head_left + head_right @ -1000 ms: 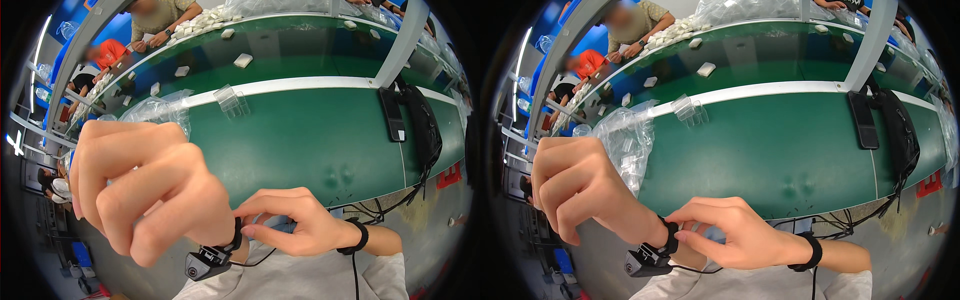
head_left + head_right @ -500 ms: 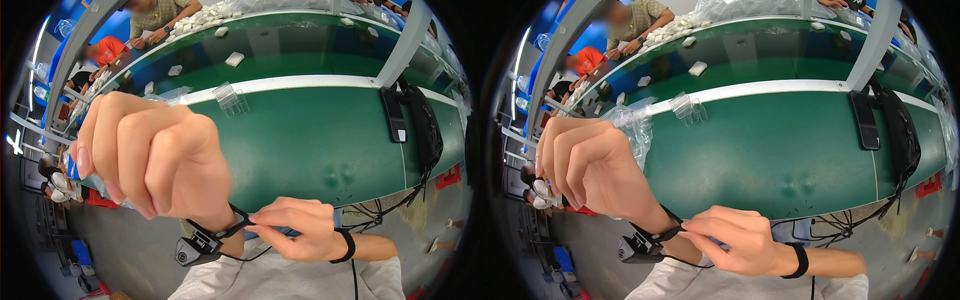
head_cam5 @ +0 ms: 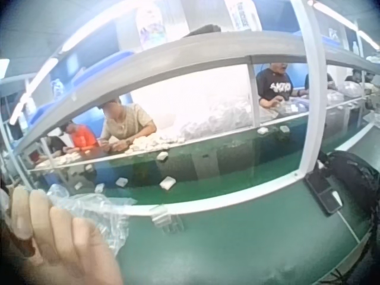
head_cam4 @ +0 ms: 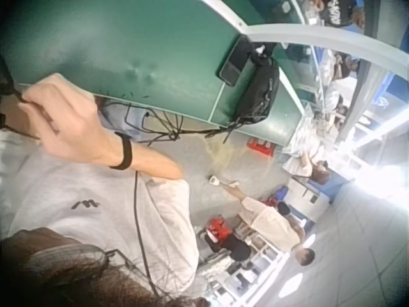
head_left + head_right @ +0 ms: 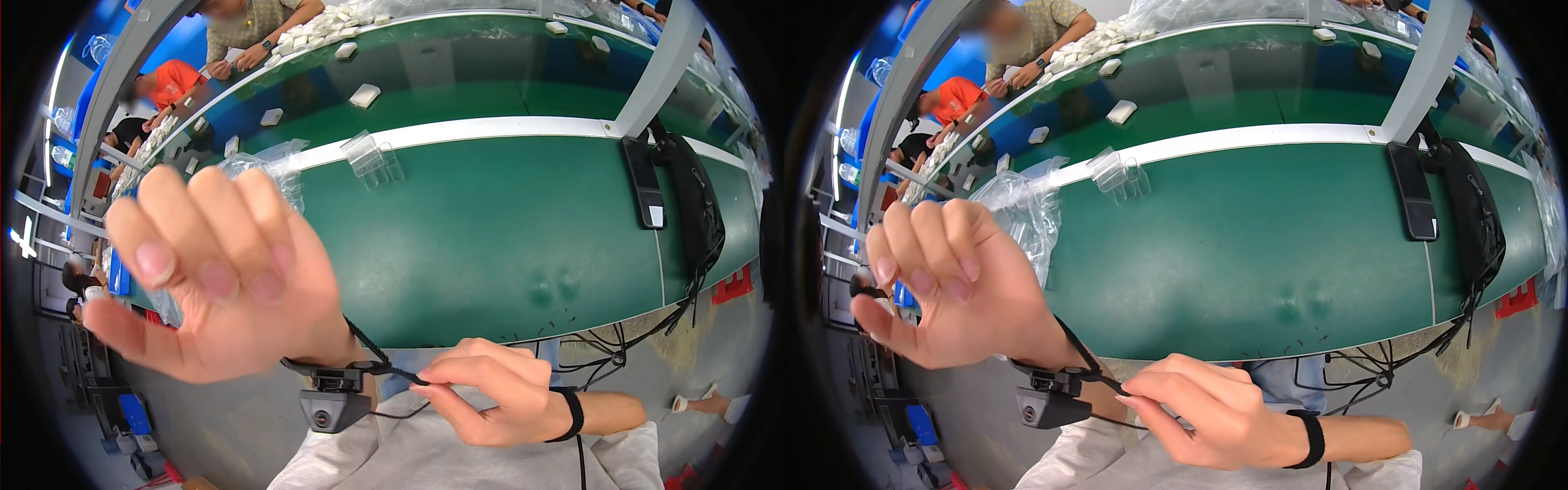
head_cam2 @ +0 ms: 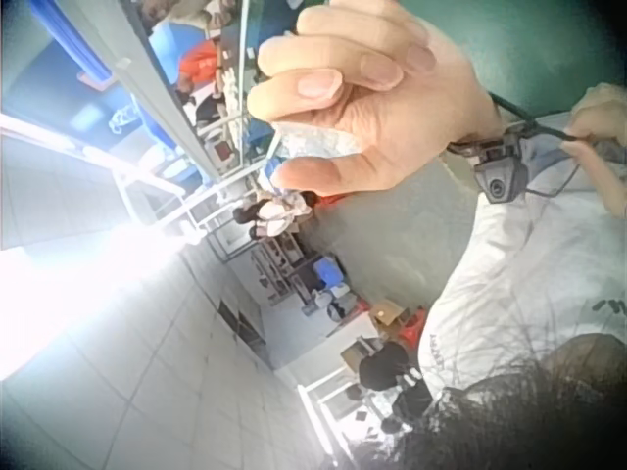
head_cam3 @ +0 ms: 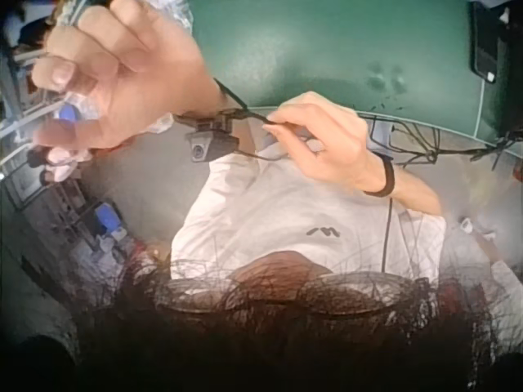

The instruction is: Assemble small electronic parts and place them into plastic containers on a production line.

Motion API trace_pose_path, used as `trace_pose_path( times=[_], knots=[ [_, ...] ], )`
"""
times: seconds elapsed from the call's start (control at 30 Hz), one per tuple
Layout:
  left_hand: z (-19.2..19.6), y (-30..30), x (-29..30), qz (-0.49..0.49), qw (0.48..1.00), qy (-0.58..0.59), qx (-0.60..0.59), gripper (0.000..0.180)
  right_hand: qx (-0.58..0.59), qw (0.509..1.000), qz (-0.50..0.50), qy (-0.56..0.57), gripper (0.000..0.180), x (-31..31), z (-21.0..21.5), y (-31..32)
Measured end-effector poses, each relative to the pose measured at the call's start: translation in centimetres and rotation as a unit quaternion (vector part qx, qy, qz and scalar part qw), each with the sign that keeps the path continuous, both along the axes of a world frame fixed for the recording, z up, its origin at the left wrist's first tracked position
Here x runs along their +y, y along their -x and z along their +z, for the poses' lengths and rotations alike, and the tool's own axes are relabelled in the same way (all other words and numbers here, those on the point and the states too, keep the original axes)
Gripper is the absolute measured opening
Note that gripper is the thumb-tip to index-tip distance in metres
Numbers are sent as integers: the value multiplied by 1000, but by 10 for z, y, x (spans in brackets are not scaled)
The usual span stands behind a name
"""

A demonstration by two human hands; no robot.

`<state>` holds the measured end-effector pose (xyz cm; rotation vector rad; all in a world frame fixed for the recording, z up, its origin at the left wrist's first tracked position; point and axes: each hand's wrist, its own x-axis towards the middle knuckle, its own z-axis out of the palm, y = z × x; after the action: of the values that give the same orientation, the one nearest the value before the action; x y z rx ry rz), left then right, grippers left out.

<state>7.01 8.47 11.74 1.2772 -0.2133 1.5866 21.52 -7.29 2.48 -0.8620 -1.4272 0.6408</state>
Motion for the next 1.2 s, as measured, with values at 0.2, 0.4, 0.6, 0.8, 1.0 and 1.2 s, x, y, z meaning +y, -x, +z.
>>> trace_pose_path(
  times=[0.2,0.4,0.6,0.8,1.0,1.2],
  knots=[
    [-6,-5,0,55,993,-51,90,51,0,998,-9,55,24,-4,-1,-6],
    [-6,-2,0,72,983,-79,149,58,-13,996,16,83,20,-8,1,-12],
    [-2,-13,-5,-31,998,-3,46,42,64,988,97,106,19,4,-3,-1],
    [10,-18,-5,-180,972,107,-103,19,141,975,139,104,14,7,-6,-3],
    [8,-23,-7,-319,915,158,-192,32,277,887,271,250,14,7,-5,-17],
    [5,-40,-11,-365,869,215,-257,44,70,991,92,65,30,26,-8,-4]
  ],
)
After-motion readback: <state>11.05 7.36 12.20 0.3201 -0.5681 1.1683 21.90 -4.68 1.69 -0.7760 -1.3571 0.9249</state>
